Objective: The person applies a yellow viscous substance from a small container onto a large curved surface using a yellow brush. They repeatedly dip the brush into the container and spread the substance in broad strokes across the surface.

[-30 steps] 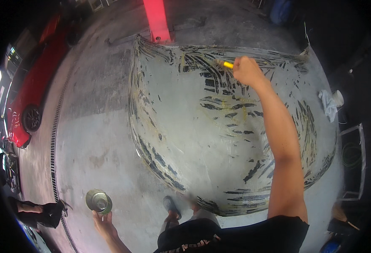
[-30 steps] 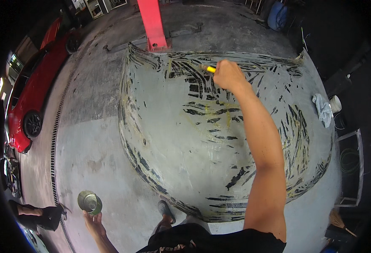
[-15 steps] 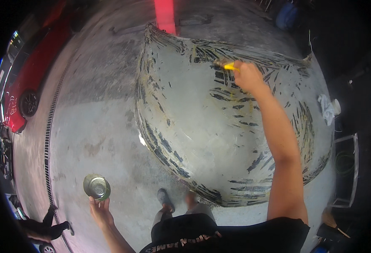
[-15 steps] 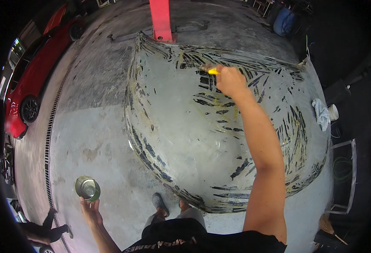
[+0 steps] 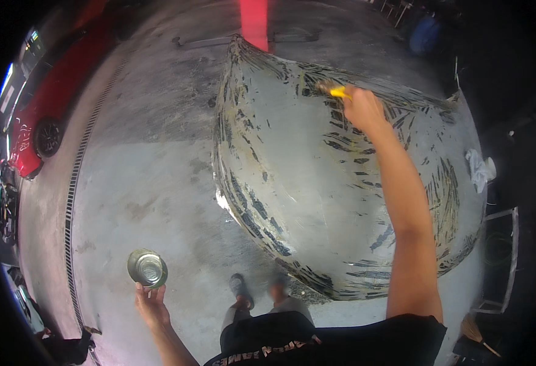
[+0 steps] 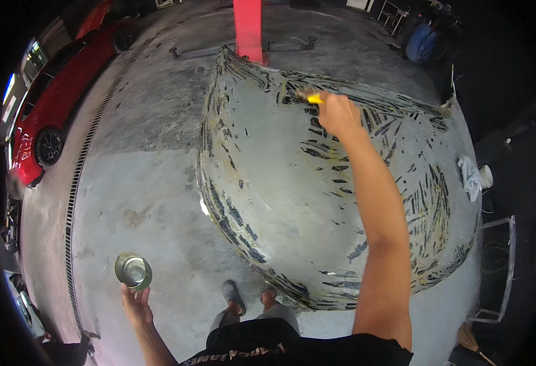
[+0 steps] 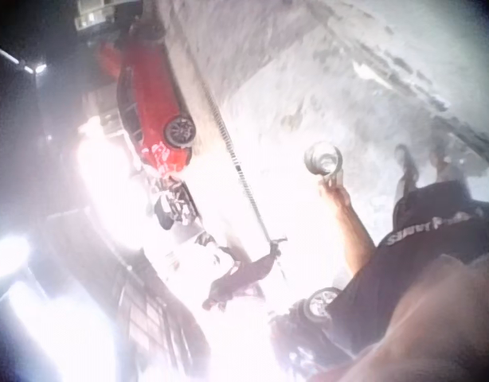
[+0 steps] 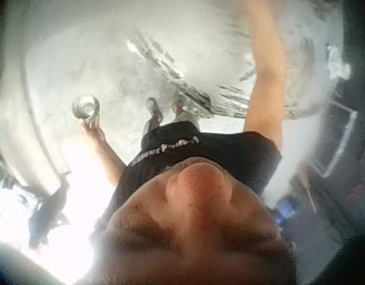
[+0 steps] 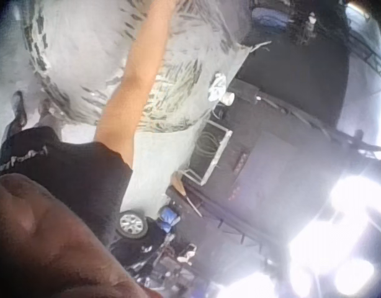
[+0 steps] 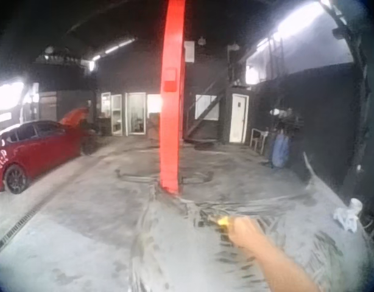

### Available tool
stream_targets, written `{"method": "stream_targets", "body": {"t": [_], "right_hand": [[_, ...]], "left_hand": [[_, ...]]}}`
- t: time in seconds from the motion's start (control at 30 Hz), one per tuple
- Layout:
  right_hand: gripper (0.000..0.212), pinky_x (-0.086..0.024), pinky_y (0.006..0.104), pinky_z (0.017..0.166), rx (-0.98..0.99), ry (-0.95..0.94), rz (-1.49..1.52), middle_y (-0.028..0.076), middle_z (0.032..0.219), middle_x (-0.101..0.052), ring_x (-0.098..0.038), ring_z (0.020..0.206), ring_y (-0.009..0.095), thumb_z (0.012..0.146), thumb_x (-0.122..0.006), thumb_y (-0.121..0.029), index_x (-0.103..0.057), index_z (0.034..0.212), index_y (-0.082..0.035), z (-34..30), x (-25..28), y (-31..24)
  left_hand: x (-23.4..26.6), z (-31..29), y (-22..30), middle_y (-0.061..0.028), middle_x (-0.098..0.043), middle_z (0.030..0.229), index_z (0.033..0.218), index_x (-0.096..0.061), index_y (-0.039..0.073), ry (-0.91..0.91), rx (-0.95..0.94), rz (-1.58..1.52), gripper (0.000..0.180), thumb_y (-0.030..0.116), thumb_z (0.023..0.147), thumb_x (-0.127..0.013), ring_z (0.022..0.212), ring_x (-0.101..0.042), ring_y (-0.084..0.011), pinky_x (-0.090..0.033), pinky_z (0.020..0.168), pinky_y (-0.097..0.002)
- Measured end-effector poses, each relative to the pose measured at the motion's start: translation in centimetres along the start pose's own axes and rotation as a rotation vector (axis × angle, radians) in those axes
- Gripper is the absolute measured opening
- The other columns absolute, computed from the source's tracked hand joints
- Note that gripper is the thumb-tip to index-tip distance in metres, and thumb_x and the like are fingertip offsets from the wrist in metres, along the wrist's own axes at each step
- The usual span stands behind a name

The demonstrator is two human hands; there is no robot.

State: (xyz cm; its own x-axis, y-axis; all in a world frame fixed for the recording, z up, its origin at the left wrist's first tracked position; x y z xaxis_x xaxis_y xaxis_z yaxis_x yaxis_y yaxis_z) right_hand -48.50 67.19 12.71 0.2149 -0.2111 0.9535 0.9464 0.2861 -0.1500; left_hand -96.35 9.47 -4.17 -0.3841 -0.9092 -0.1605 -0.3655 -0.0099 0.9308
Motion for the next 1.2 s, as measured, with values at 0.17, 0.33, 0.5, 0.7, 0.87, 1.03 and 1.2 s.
{"method": "stream_targets", "body": {"t": [0.17, 0.33, 0.5, 0.7, 0.87, 1.03, 1.2], "right_hand": [[0.031, -0.057, 0.0512, 0.091, -0.044, -0.085, 0.141, 0.022, 0.111, -0.075, -0.072, 0.107, 0.042, 0.098, -0.066, -0.018, -0.069, 0.128, -0.012, 4.3, -4.8, -1.6], [0.029, -0.057, 0.0482, 0.095, 0.036, -0.200, 0.083, 0.018, 0.121, -0.074, -0.071, 0.109, 0.039, 0.093, -0.070, -0.016, -0.074, 0.122, -0.012, 2.0, -4.0, 3.9], [0.030, -0.057, 0.0491, 0.093, -0.223, -0.090, 0.069, 0.022, 0.106, -0.076, -0.072, 0.103, 0.041, 0.095, -0.068, -0.018, -0.073, 0.123, -0.009, -0.4, 2.6, 9.3], [0.032, -0.058, 0.0559, 0.080, -0.122, -0.031, 0.016, 0.025, 0.091, -0.074, -0.073, 0.087, 0.045, 0.100, -0.060, -0.022, -0.069, 0.125, -0.005, -6.8, -2.6, 6.6], [0.024, -0.055, 0.0551, 0.071, 0.008, -0.073, 0.046, 0.026, 0.079, -0.071, -0.070, 0.074, 0.047, 0.096, -0.065, -0.015, -0.069, 0.118, -0.004, -15.5, 1.6, 2.8], [0.023, -0.055, 0.0525, 0.077, -0.070, 0.005, 0.172, 0.028, 0.087, -0.072, -0.070, 0.082, 0.047, 0.095, -0.067, -0.011, -0.070, 0.116, -0.003, -13.8, 3.4, 2.2], [0.022, -0.054, 0.0506, 0.084, -0.025, -0.159, 0.218, 0.028, 0.102, -0.072, -0.070, 0.094, 0.045, 0.096, -0.067, -0.011, -0.070, 0.116, -0.002, -17.0, 1.8, 1.5]], "left_hand": [[0.8, -0.7, 0.6, -0.0092, -0.063, 0.108, 0.127, -0.058, -0.002, 0.027, -0.021, 0.009, 0.056, 0.046, 0.101, -0.069, 0.100, -0.067, -0.0268, -0.060, 0.091, -0.0449], [2.6, -0.5, 0.9, -0.0085, -0.063, 0.107, 0.129, -0.056, -0.002, 0.112, -0.024, 0.003, 0.055, 0.046, 0.104, -0.066, 0.103, -0.066, -0.0270, -0.059, 0.092, -0.0438], [3.9, 0.5, 1.0, -0.0085, -0.063, 0.109, 0.130, -0.057, -0.002, 0.100, -0.016, 0.023, 0.058, 0.048, 0.102, -0.067, 0.105, -0.067, -0.0271, -0.058, 0.094, -0.0437], [0.7, 1.9, 1.1, -0.0093, -0.063, 0.114, 0.133, -0.057, -0.002, -0.013, -0.012, 0.002, 0.063, 0.050, 0.100, -0.070, 0.107, -0.067, -0.0279, -0.058, 0.096, -0.0436], [-1.6, 2.2, 0.8, -0.0105, -0.063, 0.117, 0.132, -0.057, -0.003, -0.044, 0.033, -0.041, 0.061, 0.047, 0.101, -0.071, 0.107, -0.067, -0.0282, -0.058, 0.095, -0.0438], [-4.7, 2.4, 0.6, -0.0110, -0.063, 0.118, 0.131, -0.058, -0.004, -0.159, 0.031, -0.049, 0.058, 0.045, 0.101, -0.070, 0.107, -0.066, -0.0277, -0.060, 0.093, -0.0434], [-4.2, 2.0, 1.1, -0.0102, -0.063, 0.116, 0.130, -0.058, -0.003, -0.171, 0.020, -0.059, 0.057, 0.044, 0.101, -0.071, 0.106, -0.066, -0.0271, -0.060, 0.090, -0.0411]]}}
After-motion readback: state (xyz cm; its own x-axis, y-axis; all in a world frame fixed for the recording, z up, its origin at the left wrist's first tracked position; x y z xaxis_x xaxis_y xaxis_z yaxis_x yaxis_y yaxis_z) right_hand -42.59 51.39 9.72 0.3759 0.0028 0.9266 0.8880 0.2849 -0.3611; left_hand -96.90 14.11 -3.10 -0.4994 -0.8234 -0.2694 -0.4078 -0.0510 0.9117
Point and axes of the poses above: each hand's wrist, its own z-axis towards the middle knuckle, its own x-axis out of the back of the hand, y = z × x, the point moved 6 cm from there along z, towards the middle knuckle
